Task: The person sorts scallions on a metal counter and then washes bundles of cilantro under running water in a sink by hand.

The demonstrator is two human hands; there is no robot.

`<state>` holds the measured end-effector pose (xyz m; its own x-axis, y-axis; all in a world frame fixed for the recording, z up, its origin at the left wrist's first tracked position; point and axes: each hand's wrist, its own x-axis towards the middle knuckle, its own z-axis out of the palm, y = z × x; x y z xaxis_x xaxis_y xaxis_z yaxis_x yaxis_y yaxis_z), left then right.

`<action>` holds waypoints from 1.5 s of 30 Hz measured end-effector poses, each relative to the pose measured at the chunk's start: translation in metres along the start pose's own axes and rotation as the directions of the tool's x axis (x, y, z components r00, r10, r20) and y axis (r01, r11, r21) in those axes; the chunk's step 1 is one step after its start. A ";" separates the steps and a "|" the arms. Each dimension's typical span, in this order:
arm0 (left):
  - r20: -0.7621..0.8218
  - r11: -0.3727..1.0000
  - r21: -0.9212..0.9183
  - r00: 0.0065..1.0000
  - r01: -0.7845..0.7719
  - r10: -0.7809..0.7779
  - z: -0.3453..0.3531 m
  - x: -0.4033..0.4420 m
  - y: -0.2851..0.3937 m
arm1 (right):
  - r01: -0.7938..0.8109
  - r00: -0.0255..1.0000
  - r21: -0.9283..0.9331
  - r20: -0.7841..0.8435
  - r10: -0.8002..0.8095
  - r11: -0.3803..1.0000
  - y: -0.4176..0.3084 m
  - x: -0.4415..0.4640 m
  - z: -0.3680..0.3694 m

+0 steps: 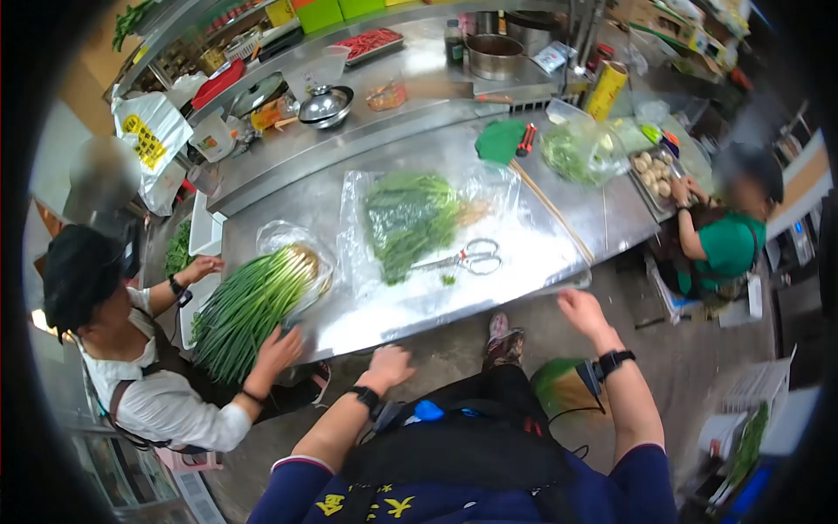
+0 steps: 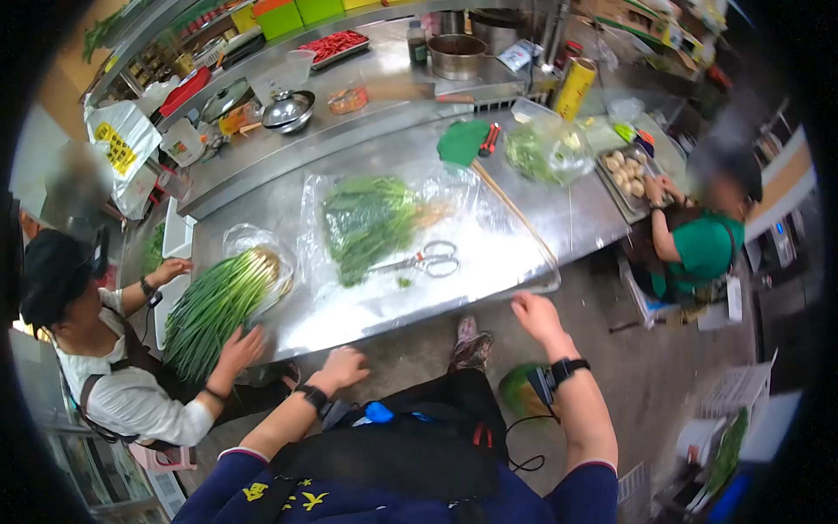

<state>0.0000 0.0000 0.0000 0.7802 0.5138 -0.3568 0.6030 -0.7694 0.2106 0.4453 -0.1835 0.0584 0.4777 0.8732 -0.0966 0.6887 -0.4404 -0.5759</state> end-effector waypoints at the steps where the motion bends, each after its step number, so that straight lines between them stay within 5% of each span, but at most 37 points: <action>1: -0.014 1.000 0.001 0.999 0.031 -0.031 -0.003 -0.003 -0.001 | 0.039 0.999 -0.011 -0.019 -0.039 0.999 -0.017 0.027 0.002; 4: 0.193 0.882 -0.266 0.918 0.388 -0.346 0.015 0.026 0.011 | 0.079 0.995 0.159 -0.070 -0.068 0.984 0.026 0.197 -0.031; 7: 0.352 0.748 -0.157 0.744 0.645 -0.568 -0.058 0.037 0.037 | 0.125 0.984 0.177 -0.150 -0.098 0.976 0.010 0.337 -0.035; 9: 0.237 0.640 -0.396 0.747 0.658 -0.621 -0.060 0.034 0.052 | 0.159 0.975 0.104 -0.171 -0.140 0.982 0.003 0.404 -0.030; 13: 0.310 0.522 -0.430 0.663 0.737 -0.681 -0.085 0.043 0.089 | 0.128 0.987 -0.035 -0.096 -0.130 0.991 -0.002 0.495 0.009; 15: 0.357 0.467 -0.442 0.628 0.766 -0.691 -0.101 0.048 0.105 | 0.194 0.979 -0.192 0.106 -0.176 0.962 0.000 0.505 0.034; 16: 0.340 0.495 -0.461 0.662 0.737 -0.668 -0.107 0.050 0.110 | 0.332 0.936 -0.294 -0.012 -0.350 0.896 0.009 0.503 0.051; 18: 0.373 0.463 -0.505 0.668 0.728 -0.644 -0.116 0.056 0.109 | 0.220 0.975 -0.207 0.081 -0.207 0.953 0.017 0.524 0.055; 20: 0.348 0.392 -0.634 0.698 0.667 -0.626 -0.130 0.065 0.107 | 0.099 0.984 0.101 -0.160 -0.082 0.990 0.043 0.549 0.038; 22: 0.244 0.328 -0.764 0.719 0.556 -0.651 -0.157 0.087 0.103 | -0.038 0.980 0.736 -0.104 0.168 0.676 0.062 0.574 -0.016; 23: 0.186 0.332 -0.800 0.733 0.499 -0.654 -0.176 0.096 0.100 | 0.122 0.993 0.941 -0.111 -0.051 0.315 0.049 0.568 -0.050; 26: 0.071 0.204 -0.944 0.765 0.258 -0.640 -0.214 0.127 0.095 | 0.257 0.967 0.942 -0.248 -0.064 0.216 -0.063 0.484 -0.143; 29: -0.227 0.208 -0.968 0.829 -0.137 -0.511 -0.255 0.157 0.093 | 0.175 0.968 0.914 -0.091 -0.236 0.367 -0.143 0.377 -0.172; 31: -0.357 -0.135 -0.884 0.834 -0.447 -0.422 -0.280 0.170 0.104 | 0.093 0.741 0.770 0.370 -0.561 0.631 -0.161 0.311 -0.180; 33: -0.403 -0.283 -0.850 0.894 -0.445 -0.196 -0.279 0.165 0.102 | -0.015 0.457 0.946 0.295 -0.839 0.324 -0.251 0.228 -0.164; 35: -0.375 -0.397 -0.832 0.920 -0.387 -0.111 -0.304 0.114 0.116 | -0.515 0.677 0.773 0.101 -0.729 -0.370 -0.308 0.173 -0.118; 37: 0.001 -0.492 -0.870 0.997 -0.037 -0.078 -0.308 0.060 0.118 | -0.673 0.739 0.171 0.214 -0.640 -0.720 -0.368 0.128 -0.069; 38: -0.595 -0.735 -0.543 0.803 -0.407 -0.005 -0.289 0.082 0.126 | -0.703 0.706 0.042 0.163 -0.689 -0.710 -0.387 0.115 -0.055; 39: -0.599 -0.739 -0.537 0.801 -0.406 -0.004 -0.286 0.063 0.115 | -0.702 0.707 0.049 0.167 -0.687 -0.710 -0.388 0.117 -0.027; 41: -0.332 -0.878 -0.451 0.943 -0.159 0.000 -0.280 0.024 0.089 | -0.735 0.483 0.429 -0.213 -0.849 -0.526 -0.381 0.129 0.038; 42: -0.310 -0.831 -0.499 0.946 -0.246 -0.094 -0.272 0.014 0.081 | -0.741 0.478 0.428 -0.206 -0.854 -0.518 -0.395 0.111 0.043; 43: -0.312 -0.831 -0.497 0.945 -0.251 -0.099 -0.264 0.002 0.070 | -0.428 0.645 0.797 -0.061 -0.761 -0.427 -0.412 0.088 0.043; 44: -0.341 -0.649 -0.649 0.914 -0.397 -0.218 -0.257 -0.009 0.059 | -0.070 0.813 0.987 -0.025 -0.581 -0.141 -0.427 0.068 0.047; 45: -0.393 -0.423 -0.757 0.864 -0.499 -0.316 -0.252 -0.018 0.053 | -0.066 0.819 0.988 -0.025 -0.573 -0.137 -0.439 0.054 0.054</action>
<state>0.0602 0.0455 0.2470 0.5485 0.8359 -0.0170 -0.5182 0.3559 0.7777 0.1390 0.0679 0.2620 0.0103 0.9625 0.2710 -0.6649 0.2090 -0.7171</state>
